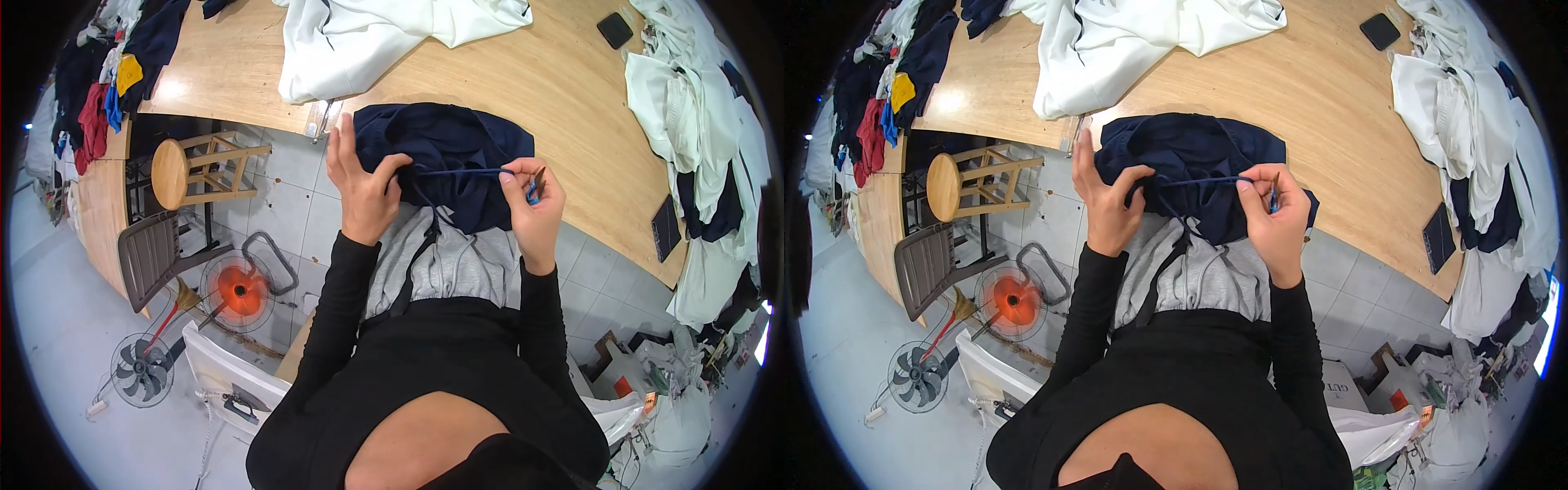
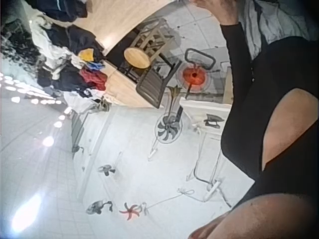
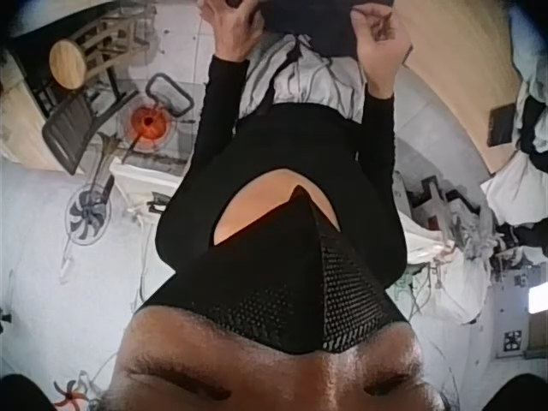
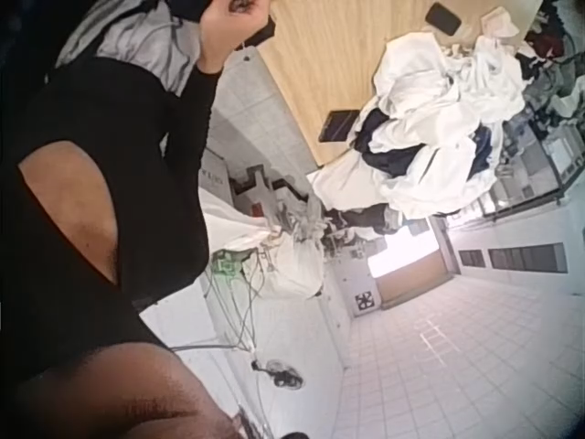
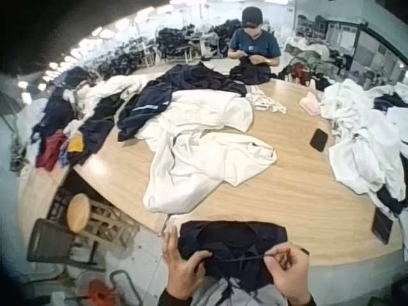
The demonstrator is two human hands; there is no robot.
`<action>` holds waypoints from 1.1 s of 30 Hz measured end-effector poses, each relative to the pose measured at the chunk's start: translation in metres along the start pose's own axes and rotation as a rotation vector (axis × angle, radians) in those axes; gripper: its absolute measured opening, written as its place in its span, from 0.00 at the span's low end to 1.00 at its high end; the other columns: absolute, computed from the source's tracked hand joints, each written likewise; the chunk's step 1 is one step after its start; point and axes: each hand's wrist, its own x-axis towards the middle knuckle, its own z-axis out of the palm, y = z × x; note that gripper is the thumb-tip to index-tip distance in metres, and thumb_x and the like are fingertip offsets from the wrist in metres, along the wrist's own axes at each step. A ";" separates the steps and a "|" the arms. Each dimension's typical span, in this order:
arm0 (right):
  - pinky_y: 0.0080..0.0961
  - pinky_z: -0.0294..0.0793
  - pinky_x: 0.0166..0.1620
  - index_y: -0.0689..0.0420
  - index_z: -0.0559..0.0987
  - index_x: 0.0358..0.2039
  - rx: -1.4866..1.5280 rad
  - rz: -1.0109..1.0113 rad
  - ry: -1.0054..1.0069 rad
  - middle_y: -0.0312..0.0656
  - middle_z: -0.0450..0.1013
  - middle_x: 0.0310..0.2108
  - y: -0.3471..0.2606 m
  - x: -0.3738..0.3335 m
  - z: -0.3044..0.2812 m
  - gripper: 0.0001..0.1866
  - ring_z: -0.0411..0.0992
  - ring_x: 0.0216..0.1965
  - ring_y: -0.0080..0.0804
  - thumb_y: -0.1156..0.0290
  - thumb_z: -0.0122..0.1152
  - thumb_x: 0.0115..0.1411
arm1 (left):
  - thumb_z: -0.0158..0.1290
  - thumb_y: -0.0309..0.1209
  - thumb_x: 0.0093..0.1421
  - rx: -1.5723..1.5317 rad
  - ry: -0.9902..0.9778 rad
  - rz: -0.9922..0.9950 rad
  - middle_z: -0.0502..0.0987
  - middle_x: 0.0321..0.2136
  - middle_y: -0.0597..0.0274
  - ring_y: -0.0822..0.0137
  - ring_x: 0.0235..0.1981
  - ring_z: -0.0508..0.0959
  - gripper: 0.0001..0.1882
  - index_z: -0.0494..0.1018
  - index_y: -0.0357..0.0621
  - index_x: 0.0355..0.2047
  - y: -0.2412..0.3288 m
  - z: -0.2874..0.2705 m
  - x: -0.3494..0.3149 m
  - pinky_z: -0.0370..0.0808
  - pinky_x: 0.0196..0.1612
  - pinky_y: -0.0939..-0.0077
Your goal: Trimming loose threads from a pair of dark blue shorts using thread snips.
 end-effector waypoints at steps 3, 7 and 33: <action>0.13 0.62 0.33 0.61 0.84 0.48 0.021 0.013 -0.149 0.28 0.77 0.29 -0.002 0.005 0.011 0.10 0.66 0.29 0.09 0.82 0.67 0.67 | 0.70 0.23 0.47 0.019 -0.056 0.088 0.46 0.81 0.40 0.31 0.80 0.44 0.22 0.86 0.66 0.41 0.005 0.005 0.000 0.46 0.75 0.29; 0.13 0.71 0.38 0.62 0.83 0.57 -0.056 0.006 -0.152 0.39 0.87 0.41 0.015 0.008 0.026 0.17 0.78 0.38 0.13 0.82 0.63 0.69 | 0.75 0.28 0.44 -0.010 -0.136 0.133 0.45 0.82 0.45 0.32 0.81 0.41 0.22 0.84 0.70 0.38 0.009 0.010 0.000 0.41 0.74 0.26; 0.23 0.76 0.51 0.66 0.85 0.47 0.052 0.215 0.155 0.41 0.85 0.37 0.013 0.000 -0.040 0.07 0.82 0.42 0.25 0.77 0.62 0.74 | 0.69 0.16 0.56 -0.487 -0.069 0.065 0.78 0.48 0.59 0.73 0.36 0.79 0.11 0.84 0.40 0.38 0.057 -0.087 0.064 0.75 0.37 0.78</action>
